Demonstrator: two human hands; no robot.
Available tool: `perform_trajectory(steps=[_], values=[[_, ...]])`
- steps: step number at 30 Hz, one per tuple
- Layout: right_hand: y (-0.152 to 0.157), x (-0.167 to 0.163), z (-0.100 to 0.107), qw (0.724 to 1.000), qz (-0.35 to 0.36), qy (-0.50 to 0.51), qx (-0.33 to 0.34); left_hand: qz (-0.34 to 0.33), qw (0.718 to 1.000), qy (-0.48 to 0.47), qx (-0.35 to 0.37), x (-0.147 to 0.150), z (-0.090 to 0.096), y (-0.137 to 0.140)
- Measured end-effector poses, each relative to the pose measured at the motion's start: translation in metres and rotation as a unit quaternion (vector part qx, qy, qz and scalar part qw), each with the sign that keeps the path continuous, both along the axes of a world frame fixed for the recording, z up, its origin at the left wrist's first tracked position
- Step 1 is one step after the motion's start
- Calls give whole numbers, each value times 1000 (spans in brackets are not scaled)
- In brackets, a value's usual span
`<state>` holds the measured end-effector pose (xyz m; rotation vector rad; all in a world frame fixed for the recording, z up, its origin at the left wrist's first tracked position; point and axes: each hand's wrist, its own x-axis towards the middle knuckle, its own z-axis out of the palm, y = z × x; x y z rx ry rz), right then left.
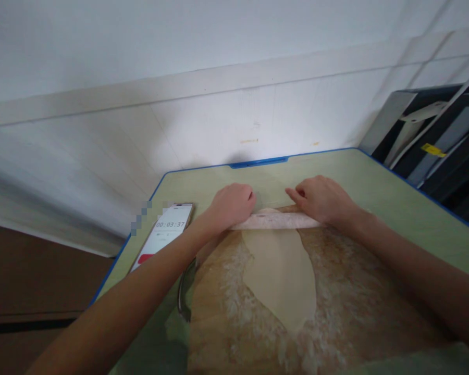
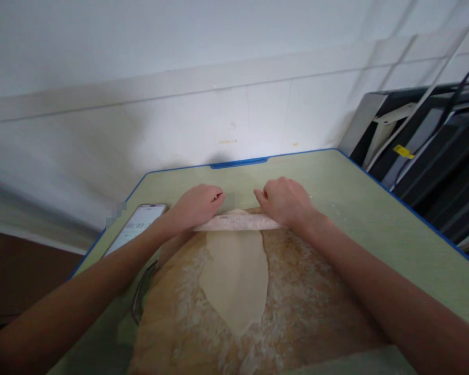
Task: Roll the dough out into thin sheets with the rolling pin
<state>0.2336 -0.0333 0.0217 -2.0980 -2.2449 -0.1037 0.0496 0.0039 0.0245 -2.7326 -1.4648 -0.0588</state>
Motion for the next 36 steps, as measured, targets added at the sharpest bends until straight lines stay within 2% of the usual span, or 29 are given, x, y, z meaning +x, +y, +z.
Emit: perform_trajectory(steps=[8,20,28,36], values=[[15,6,-4,1000,-6,14,6,22,999,-3,34,3,1,14],[11,7,-5,996,-69,3,54,76,997,-1,27,8,-2,33],[9,11,-7,997,-53,19,58,99,995,-3,15,5,-5,34],[8,12,-9,997,-36,31,63,73,997,-3,3,3,-8,31]])
